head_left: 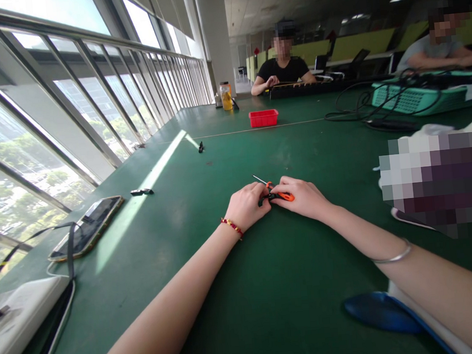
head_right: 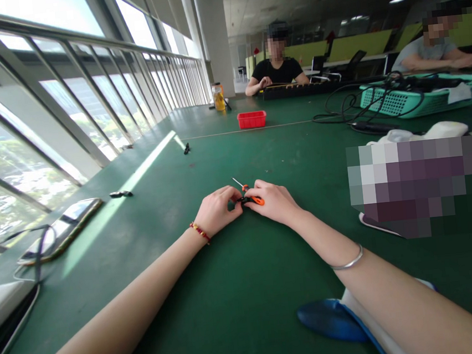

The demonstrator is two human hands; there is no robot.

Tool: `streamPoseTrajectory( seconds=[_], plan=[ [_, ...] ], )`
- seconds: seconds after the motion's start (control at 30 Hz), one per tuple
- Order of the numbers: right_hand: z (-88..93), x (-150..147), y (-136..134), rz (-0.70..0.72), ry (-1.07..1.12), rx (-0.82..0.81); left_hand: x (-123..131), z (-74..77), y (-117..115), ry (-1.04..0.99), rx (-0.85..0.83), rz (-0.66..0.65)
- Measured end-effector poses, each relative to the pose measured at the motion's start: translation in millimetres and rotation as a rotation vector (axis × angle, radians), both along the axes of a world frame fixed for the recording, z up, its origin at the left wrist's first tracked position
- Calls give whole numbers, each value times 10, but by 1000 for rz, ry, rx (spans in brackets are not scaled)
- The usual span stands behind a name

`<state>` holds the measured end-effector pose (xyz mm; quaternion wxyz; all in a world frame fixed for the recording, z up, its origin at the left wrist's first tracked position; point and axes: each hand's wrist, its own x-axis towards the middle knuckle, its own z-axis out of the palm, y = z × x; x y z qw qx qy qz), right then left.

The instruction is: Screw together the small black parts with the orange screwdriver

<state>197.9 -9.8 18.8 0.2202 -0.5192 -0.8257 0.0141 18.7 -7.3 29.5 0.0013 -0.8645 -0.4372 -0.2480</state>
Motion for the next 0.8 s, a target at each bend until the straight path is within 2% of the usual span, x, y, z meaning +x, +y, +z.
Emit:
streamPoseTrajectory(
  seconds=[0.3, 0.53, 0.8],
  plan=[
    [27, -13, -18, -24, -2, -15, -8, -10, 20, -40, 3, -40],
    [58, -45, -50, -66, 63, 10, -8, -30, 30, -53, 16, 3],
    [32, -52, -47, -62, 57, -17, -15, -32, 37, -18, 33, -25]
  ],
)
